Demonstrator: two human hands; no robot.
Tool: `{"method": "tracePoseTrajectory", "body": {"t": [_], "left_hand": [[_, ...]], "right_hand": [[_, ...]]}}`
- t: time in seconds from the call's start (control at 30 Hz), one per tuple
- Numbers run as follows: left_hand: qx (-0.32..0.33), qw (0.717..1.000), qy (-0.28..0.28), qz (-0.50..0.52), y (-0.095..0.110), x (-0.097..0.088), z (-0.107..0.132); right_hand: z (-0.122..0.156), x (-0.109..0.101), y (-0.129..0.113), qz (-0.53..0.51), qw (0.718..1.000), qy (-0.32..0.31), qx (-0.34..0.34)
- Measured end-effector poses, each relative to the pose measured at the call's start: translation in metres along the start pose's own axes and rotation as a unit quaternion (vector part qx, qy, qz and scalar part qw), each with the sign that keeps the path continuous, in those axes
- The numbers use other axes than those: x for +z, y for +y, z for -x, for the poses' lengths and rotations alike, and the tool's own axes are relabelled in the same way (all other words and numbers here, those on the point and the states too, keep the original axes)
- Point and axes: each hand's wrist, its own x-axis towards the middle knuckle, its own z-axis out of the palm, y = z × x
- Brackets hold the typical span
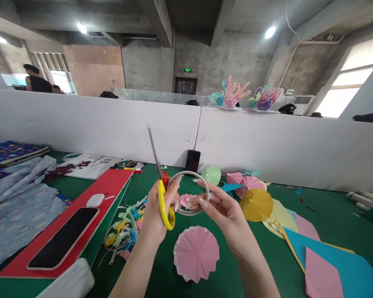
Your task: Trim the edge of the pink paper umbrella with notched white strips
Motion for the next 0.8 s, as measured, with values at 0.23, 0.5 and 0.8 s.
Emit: {"method": "tracePoseTrajectory", "body": {"t": [0.23,0.5,0.8], "left_hand": [[-0.003,0.998,0.028,-0.054,0.018,-0.016,-0.003],[-0.008,0.990,-0.038,-0.134,0.022,-0.028,-0.001],[-0.037,0.994,-0.054,-0.091,0.011,-0.019,-0.003]], "right_hand": [[0.007,0.014,0.009,-0.014,0.999,0.029,-0.037],[0.017,0.019,0.000,-0.013,1.000,-0.006,-0.020],[0.035,0.018,-0.013,-0.061,0.993,-0.098,-0.029]]}}
